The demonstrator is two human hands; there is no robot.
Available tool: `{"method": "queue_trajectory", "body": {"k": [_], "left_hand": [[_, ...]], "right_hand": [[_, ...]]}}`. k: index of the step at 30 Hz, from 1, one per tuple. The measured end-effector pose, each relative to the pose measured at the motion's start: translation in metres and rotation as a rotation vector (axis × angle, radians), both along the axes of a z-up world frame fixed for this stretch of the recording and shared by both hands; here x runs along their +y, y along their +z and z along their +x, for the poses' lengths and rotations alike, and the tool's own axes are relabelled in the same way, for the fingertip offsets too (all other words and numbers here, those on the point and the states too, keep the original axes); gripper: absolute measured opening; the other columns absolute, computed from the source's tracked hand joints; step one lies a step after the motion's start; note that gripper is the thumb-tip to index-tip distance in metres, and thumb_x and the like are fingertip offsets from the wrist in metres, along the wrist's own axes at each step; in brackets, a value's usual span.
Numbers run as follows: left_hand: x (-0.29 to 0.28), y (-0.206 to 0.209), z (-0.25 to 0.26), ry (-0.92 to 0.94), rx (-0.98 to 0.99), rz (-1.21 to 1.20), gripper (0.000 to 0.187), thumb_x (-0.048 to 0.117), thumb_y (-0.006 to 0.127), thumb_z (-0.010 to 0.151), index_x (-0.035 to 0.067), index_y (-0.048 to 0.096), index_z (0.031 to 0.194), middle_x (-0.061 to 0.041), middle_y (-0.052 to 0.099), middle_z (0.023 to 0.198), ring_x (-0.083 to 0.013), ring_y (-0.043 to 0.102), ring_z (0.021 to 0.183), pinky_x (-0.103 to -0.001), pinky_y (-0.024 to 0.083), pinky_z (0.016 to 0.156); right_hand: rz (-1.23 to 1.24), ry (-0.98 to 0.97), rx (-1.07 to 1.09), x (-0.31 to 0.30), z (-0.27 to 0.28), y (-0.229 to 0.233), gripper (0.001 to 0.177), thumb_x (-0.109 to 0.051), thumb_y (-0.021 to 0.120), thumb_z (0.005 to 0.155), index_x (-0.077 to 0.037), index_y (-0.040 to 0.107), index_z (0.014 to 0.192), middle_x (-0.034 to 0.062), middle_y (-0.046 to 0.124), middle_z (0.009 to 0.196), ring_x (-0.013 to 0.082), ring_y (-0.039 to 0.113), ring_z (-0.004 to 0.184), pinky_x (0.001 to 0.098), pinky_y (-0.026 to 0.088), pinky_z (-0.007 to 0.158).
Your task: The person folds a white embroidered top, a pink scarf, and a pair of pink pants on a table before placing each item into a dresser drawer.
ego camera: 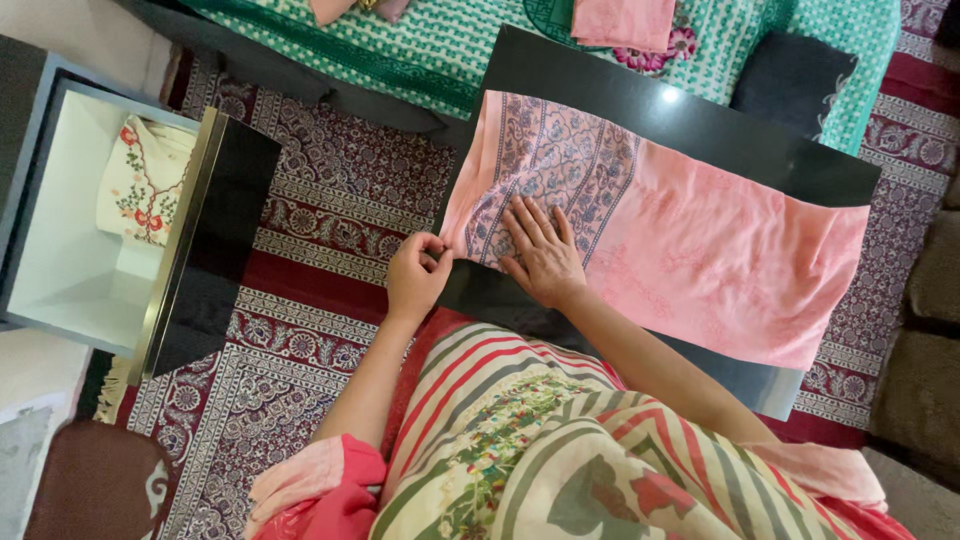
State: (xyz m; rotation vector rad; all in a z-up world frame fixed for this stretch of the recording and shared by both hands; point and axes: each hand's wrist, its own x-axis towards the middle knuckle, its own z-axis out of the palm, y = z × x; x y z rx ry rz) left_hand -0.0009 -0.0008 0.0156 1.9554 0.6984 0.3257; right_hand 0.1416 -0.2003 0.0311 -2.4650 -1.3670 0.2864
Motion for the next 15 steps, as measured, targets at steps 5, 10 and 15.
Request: {"method": "queue_trajectory", "body": {"k": [5, 10, 15], "left_hand": [[0.001, 0.002, -0.007, -0.058, 0.021, 0.08, 0.011, 0.014, 0.077, 0.086, 0.005, 0.071, 0.09, -0.006, 0.069, 0.088, -0.0159, 0.066, 0.062, -0.032, 0.052, 0.06], [-0.009, 0.0, 0.002, -0.041, 0.082, 0.186, 0.018, 0.016, 0.082, 0.079, 0.005, 0.072, 0.088, -0.007, 0.069, 0.085, -0.0206, 0.064, 0.06, -0.035, 0.051, 0.058], [-0.005, -0.011, -0.001, -0.042, 0.044, 0.163, 0.011, 0.011, 0.078, 0.085, 0.004, 0.071, 0.089, -0.009, 0.069, 0.088, -0.0205, 0.065, 0.063, -0.034, 0.051, 0.06]], "right_hand": [[-0.008, 0.002, 0.001, 0.003, 0.0, -0.001, 0.074, -0.047, 0.053, 0.099, -0.007, 0.036, 0.159, 0.0134, 0.027, 0.169, 0.0282, 0.02, 0.157, 0.054, 0.01, 0.124], [-0.004, 0.001, -0.008, 0.002, 0.0, -0.001, 0.073, -0.047, 0.052, 0.099, -0.008, 0.036, 0.159, 0.0124, 0.027, 0.169, 0.0277, 0.02, 0.158, 0.0537, 0.01, 0.126], [0.003, 0.007, 0.001, 0.002, 0.001, -0.002, 0.073, -0.047, 0.052, 0.1, -0.008, 0.036, 0.159, 0.0133, 0.026, 0.169, 0.0285, 0.02, 0.157, 0.0537, 0.01, 0.125]]}}
